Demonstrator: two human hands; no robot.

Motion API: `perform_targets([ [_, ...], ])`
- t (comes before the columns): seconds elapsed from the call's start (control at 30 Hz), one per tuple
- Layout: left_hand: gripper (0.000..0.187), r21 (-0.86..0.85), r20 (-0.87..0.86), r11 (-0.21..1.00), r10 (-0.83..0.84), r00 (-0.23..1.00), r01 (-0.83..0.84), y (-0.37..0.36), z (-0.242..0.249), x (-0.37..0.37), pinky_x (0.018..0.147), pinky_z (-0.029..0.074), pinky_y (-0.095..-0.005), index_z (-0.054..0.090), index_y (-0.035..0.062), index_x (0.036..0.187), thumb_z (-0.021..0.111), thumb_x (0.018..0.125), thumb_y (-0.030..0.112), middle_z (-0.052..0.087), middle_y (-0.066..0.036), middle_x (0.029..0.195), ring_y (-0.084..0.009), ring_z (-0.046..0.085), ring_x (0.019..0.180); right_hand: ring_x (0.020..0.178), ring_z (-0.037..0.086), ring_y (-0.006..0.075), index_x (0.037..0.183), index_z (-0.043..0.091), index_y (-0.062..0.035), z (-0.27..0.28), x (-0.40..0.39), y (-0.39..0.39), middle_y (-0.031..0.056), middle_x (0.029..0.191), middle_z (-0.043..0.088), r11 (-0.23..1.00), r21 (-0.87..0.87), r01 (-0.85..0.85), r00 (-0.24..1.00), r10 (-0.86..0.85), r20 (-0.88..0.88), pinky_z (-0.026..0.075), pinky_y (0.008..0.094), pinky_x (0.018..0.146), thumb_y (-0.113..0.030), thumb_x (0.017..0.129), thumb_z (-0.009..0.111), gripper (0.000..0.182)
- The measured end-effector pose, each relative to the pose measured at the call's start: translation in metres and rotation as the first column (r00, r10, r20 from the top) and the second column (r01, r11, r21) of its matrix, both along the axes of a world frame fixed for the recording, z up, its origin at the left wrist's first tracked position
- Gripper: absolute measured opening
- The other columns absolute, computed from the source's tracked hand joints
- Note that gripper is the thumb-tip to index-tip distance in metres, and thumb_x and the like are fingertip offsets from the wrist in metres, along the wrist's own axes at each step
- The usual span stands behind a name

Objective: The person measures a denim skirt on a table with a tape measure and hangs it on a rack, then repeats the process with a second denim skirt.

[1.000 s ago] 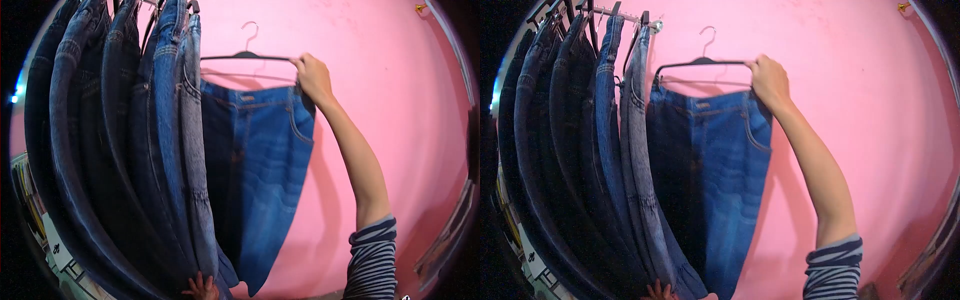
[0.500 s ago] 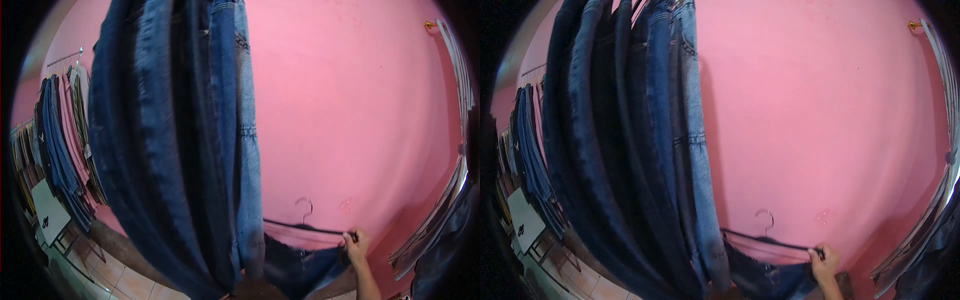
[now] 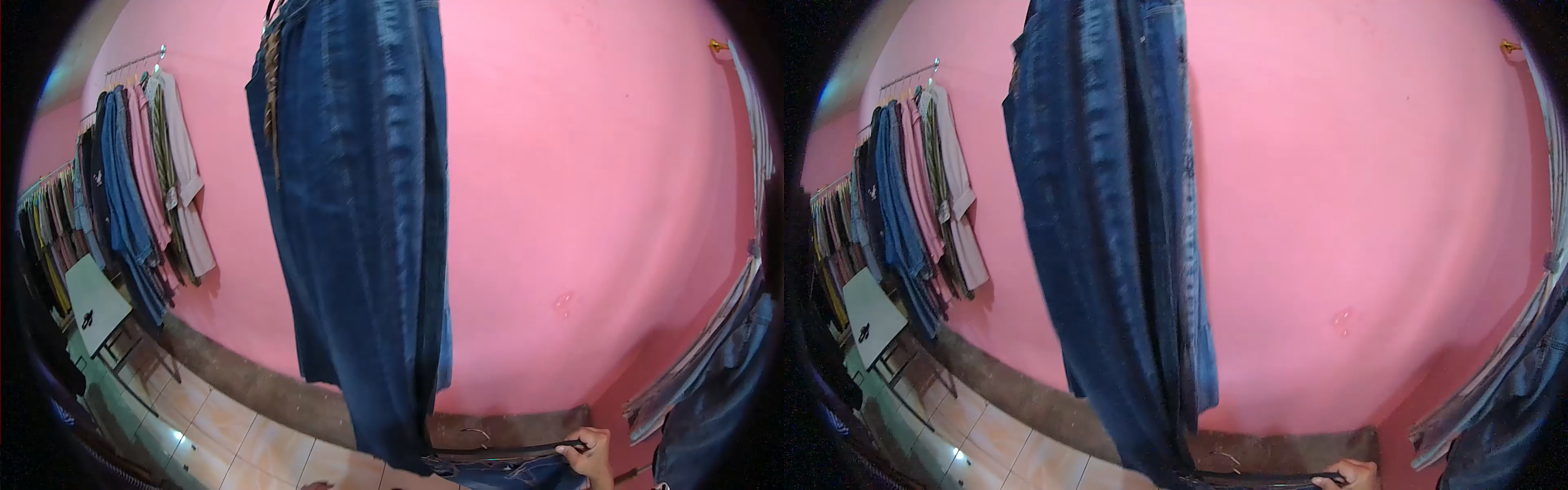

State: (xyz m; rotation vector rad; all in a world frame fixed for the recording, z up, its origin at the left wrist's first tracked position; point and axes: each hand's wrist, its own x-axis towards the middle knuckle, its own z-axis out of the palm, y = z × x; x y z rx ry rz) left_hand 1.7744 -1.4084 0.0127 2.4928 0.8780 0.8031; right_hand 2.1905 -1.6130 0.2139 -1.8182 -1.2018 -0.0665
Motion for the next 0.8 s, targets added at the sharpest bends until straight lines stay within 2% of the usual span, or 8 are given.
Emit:
perform_targets([
  [0.13, 0.057, 0.043, 0.034, 0.999, -0.023, 0.999, 0.022, 0.005, -0.022, 0.009, 0.092, 0.036, -0.0410, 0.045, 0.0020, 0.114, 0.061, 0.073, 0.039, 0.051, -0.015, 0.111, -0.0341, 0.047, 0.104, 0.038, 0.039, 0.0063, 0.057, 0.056, -0.0039, 0.008, -0.046, -0.006, 0.0008, 0.045, 0.046, 0.990, -0.038, -0.134, 0.989, 0.131, -0.074, 0.027, 0.0215, 0.038, -0.009, 0.056, 0.072, 0.017],
  [0.2, 0.043, -0.009, 0.165, 0.994, -0.105, 0.981, 0.108, -0.014, 0.053, 0.013, 0.090, 0.035, -0.0498, 0.056, 0.0063, 0.102, 0.059, 0.071, 0.037, 0.042, -0.012, 0.123, -0.0302, 0.041, 0.112, 0.038, 0.037, 0.0063, 0.057, 0.056, -0.0043, 0.015, -0.072, 0.001, 0.0006, 0.046, 0.046, 0.976, -0.046, -0.212, 0.971, 0.205, -0.122, 0.026, 0.0213, 0.038, -0.010, 0.056, 0.072, 0.017],
  [0.3, 0.041, 0.071, 0.159, 0.976, -0.214, 0.964, 0.205, -0.009, 0.077, -0.009, 0.082, 0.043, -0.0378, 0.056, 0.0042, 0.097, 0.062, 0.069, 0.032, 0.054, -0.014, 0.102, -0.0312, 0.053, 0.093, 0.038, 0.036, 0.0062, 0.057, 0.056, -0.0042, 0.008, -0.112, 0.030, 0.0003, 0.045, 0.045, 0.942, 0.047, -0.332, 0.935, 0.335, -0.114, 0.026, 0.0214, 0.038, -0.011, 0.057, 0.072, 0.018],
  [0.33, 0.032, 0.058, 0.261, 0.990, -0.137, 0.956, 0.126, -0.009, 0.078, -0.021, 0.068, 0.046, -0.0360, 0.057, 0.0046, 0.089, 0.064, 0.068, 0.028, 0.056, -0.014, 0.083, -0.0298, 0.056, 0.077, 0.039, 0.037, 0.0061, 0.059, 0.056, -0.0043, 0.005, -0.126, 0.042, 0.0004, 0.047, 0.047, 0.934, 0.056, -0.353, 0.932, 0.356, -0.065, 0.026, 0.0214, 0.038, -0.013, 0.059, 0.072, 0.018],
  [0.5, 0.019, 0.099, 0.412, 0.964, 0.186, 0.892, -0.247, 0.033, 0.069, -0.109, 0.053, 0.040, -0.0372, 0.050, 0.0049, 0.073, 0.062, 0.070, 0.020, 0.049, -0.010, 0.066, -0.0290, 0.049, 0.058, 0.042, 0.049, 0.0140, 0.066, 0.059, -0.0045, 0.000, -0.199, 0.109, 0.0055, 0.053, 0.054, 0.888, -0.023, -0.459, 0.882, 0.452, -0.136, 0.037, 0.0244, 0.041, -0.016, 0.062, 0.073, 0.019],
  [0.6, 0.017, 0.081, 0.427, 0.923, 0.308, 0.850, -0.376, 0.069, 0.091, -0.168, 0.055, 0.040, -0.0367, 0.050, 0.0042, 0.073, 0.061, 0.072, 0.017, 0.049, -0.011, 0.067, -0.0298, 0.049, 0.060, 0.050, 0.057, 0.0233, 0.073, 0.059, -0.0079, 0.016, -0.261, 0.161, 0.0070, 0.058, 0.058, 0.727, -0.347, -0.593, 0.778, 0.628, -0.014, 0.042, 0.0314, 0.044, -0.025, 0.067, 0.070, 0.021],
  [0.7, 0.015, 0.061, 0.388, 0.896, 0.385, 0.837, -0.440, 0.104, 0.110, -0.230, 0.065, 0.040, -0.0368, 0.052, 0.0025, 0.081, 0.058, 0.073, 0.014, 0.050, -0.014, 0.077, -0.0306, 0.049, 0.073, 0.050, 0.056, 0.0257, 0.072, 0.059, -0.0074, 0.006, -0.317, 0.213, 0.0077, 0.058, 0.057, 0.635, -0.426, -0.644, 0.716, 0.697, -0.044, 0.041, 0.0321, 0.045, -0.027, 0.069, 0.068, 0.022],
  [0.8, 0.033, 0.053, 0.395, 0.783, 0.554, 0.733, -0.620, 0.119, 0.114, -0.295, 0.082, 0.035, -0.0370, 0.046, -0.0007, 0.104, 0.055, 0.074, 0.011, 0.045, -0.018, 0.096, -0.0323, 0.042, 0.092, 0.048, 0.055, 0.0248, 0.069, 0.058, -0.0073, -0.001, -0.379, 0.257, 0.0076, 0.057, 0.057, 0.721, -0.290, -0.630, 0.738, 0.671, 0.065, 0.041, 0.0309, 0.043, -0.028, 0.067, 0.069, 0.023],
])
